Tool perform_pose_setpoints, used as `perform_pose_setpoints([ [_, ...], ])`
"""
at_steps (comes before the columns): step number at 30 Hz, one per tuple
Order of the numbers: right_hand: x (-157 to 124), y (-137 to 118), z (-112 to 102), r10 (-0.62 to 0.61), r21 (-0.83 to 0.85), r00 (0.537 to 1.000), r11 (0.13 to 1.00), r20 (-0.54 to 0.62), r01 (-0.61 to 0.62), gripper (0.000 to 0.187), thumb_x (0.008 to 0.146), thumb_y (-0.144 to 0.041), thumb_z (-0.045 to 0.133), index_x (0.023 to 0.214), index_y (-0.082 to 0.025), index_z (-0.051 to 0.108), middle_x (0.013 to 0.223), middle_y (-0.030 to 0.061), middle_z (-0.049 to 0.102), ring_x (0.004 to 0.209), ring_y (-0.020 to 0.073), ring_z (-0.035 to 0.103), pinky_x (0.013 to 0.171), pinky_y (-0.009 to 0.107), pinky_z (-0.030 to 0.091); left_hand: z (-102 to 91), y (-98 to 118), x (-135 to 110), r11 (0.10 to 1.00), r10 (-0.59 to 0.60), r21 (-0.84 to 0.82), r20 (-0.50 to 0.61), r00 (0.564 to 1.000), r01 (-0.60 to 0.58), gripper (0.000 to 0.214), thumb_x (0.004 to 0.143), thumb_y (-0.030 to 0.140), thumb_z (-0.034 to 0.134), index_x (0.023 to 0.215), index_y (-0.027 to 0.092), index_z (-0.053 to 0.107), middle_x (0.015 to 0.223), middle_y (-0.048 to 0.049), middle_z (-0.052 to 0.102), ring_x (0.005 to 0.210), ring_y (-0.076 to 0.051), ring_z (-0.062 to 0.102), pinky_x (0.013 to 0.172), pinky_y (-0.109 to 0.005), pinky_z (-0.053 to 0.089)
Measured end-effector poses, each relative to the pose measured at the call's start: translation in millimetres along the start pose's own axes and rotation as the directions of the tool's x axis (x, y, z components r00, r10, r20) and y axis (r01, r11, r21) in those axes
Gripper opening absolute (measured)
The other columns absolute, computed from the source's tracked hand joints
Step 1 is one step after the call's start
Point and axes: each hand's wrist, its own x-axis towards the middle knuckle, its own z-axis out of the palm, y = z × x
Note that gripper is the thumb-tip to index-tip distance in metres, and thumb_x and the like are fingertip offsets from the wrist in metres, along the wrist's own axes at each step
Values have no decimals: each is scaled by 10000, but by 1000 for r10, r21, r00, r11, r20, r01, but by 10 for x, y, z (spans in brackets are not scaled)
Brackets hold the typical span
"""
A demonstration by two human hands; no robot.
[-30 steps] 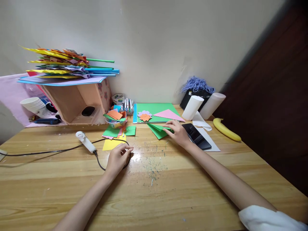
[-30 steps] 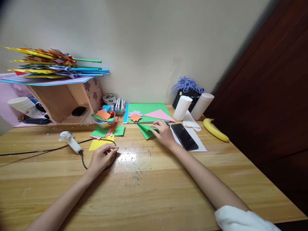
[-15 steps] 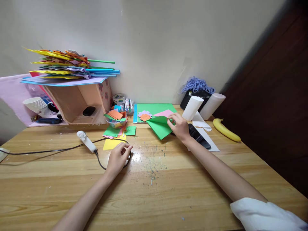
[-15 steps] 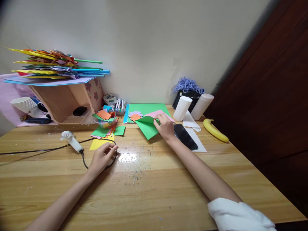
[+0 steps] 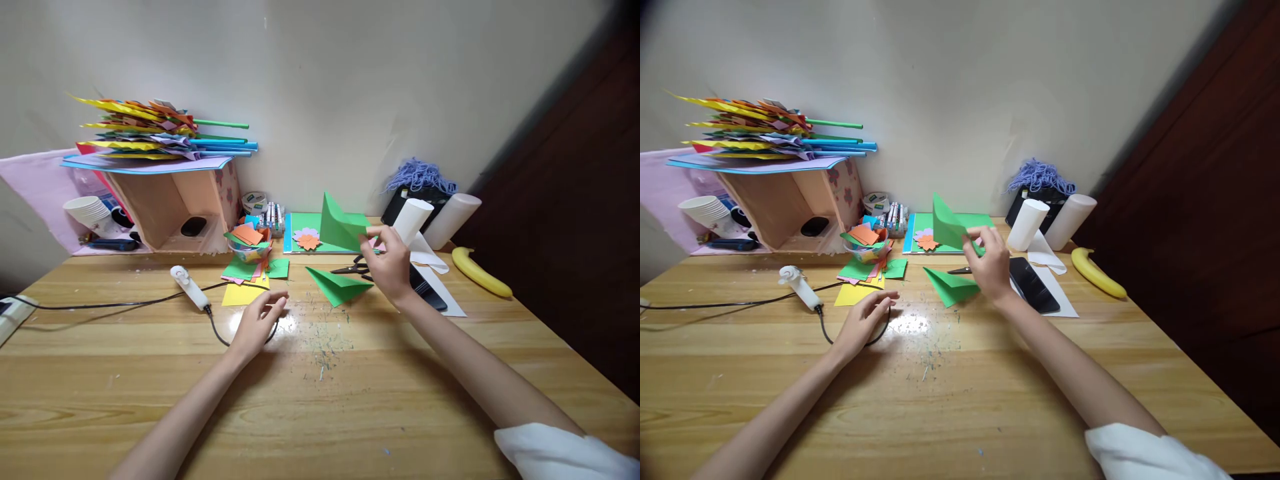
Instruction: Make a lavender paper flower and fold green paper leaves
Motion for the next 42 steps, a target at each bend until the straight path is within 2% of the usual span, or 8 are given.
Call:
perform_pose_setpoints([
  [6,-548,-427,-52,-142,288,913,957,383,28,73,810,-240,496,818,-221,565,730,36,604,669,168,550,620,282,416,32,-32,31,820,-9,-558,203,979,123,705,625,553,635,1196,165,487,1318,-159,425,1222,-290,384,982,-405,353],
  [12,-778,-525,27,82,456,842,810,533,-368,95,809,-306,508,758,-227,504,644,-5,540,590,137,528,559,247,398,13,-16,-8,941,-84,-325,55,995,97,767,570,350,752,1248,200,427,1326,-120,428,1206,-273,406,969,-373,380],
  [16,-796,-440,151,236,470,703,598,671,-650,182,804,-390,504,773,-222,441,551,-57,427,494,98,433,473,199,342,-22,-36,-25,906,-258,-319,101,961,277,518,627,397,699,1057,138,574,1077,-130,627,932,-259,608,765,-357,506],
  [22,-804,-67,417,153,359,559,625,815,-693,280,842,-430,400,730,-198,508,693,-10,543,657,132,534,608,239,441,-15,-139,14,961,-249,-145,-87,965,235,385,598,415,700,845,123,650,910,-104,687,801,-247,641,631,-318,512],
  [27,-661,183,447,107,261,698,879,708,-399,205,854,-322,413,841,-192,571,858,44,623,810,172,571,745,305,430,-34,-133,47,973,-227,-93,-184,957,213,362,618,375,693,884,136,631,947,-90,681,834,-235,637,683,-318,506],
  [31,-729,135,373,-85,336,829,933,553,-128,258,797,-221,505,1055,-214,518,908,53,618,787,161,575,731,300,454,-49,-154,60,969,-234,-126,-219,947,211,394,620,381,691,909,124,616,984,-112,667,864,-244,630,730,-341,499],
  [36,-956,-42,347,-430,445,690,879,581,173,377,792,-121,461,1118,-290,546,886,44,625,794,162,570,678,281,467,-51,-161,51,958,-261,-177,-208,942,226,446,608,416,694,924,114,606,990,-129,660,881,-262,623,715,-351,504],
  [42,-1042,-54,379,-426,510,723,852,544,118,274,799,-217,543,1063,-243,615,868,71,625,791,180,582,650,279,482,-31,-116,-1,910,-312,-285,10,950,302,562,495,342,784,977,121,599,966,-111,671,844,-250,631,720,-342,509],
])
